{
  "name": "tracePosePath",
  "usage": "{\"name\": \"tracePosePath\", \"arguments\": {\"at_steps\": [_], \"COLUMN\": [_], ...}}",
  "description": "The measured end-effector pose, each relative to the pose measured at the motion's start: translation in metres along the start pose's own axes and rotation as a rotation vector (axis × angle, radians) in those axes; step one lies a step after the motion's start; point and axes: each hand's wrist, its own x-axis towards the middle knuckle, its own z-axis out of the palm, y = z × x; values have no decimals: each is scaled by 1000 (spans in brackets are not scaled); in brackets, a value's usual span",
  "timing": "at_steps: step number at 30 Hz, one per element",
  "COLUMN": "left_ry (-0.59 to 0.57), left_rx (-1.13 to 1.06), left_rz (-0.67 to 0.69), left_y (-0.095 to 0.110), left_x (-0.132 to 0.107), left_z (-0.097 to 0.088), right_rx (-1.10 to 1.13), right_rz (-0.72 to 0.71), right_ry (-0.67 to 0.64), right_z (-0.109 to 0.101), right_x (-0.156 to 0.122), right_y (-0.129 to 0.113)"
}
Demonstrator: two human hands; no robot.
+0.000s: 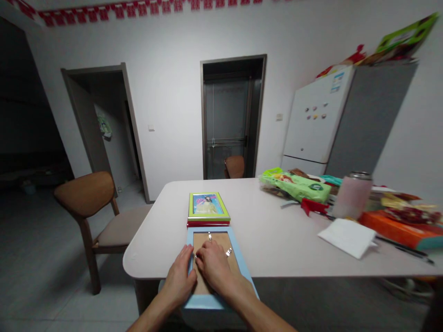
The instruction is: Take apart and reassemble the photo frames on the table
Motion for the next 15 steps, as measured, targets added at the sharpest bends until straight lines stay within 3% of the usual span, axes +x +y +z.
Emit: {"name": "tracePosePath", "arguments": {"at_steps": [4,10,15], "left_ry": [8,-10,-16], "left_rx": [-42,-79,-83], "left_rz": [-31,-33,-46], "left_y": [0,1,0], "left_x": [-2,0,4], "left_z": [-1,-3,-1], "right_rx": [12,-71,-51], "right_rz": [41,276,343], "right_ry": [38,99,82], "right_z": [1,4,10], "right_x": [8,34,43], "right_y": [14,44,53]}}
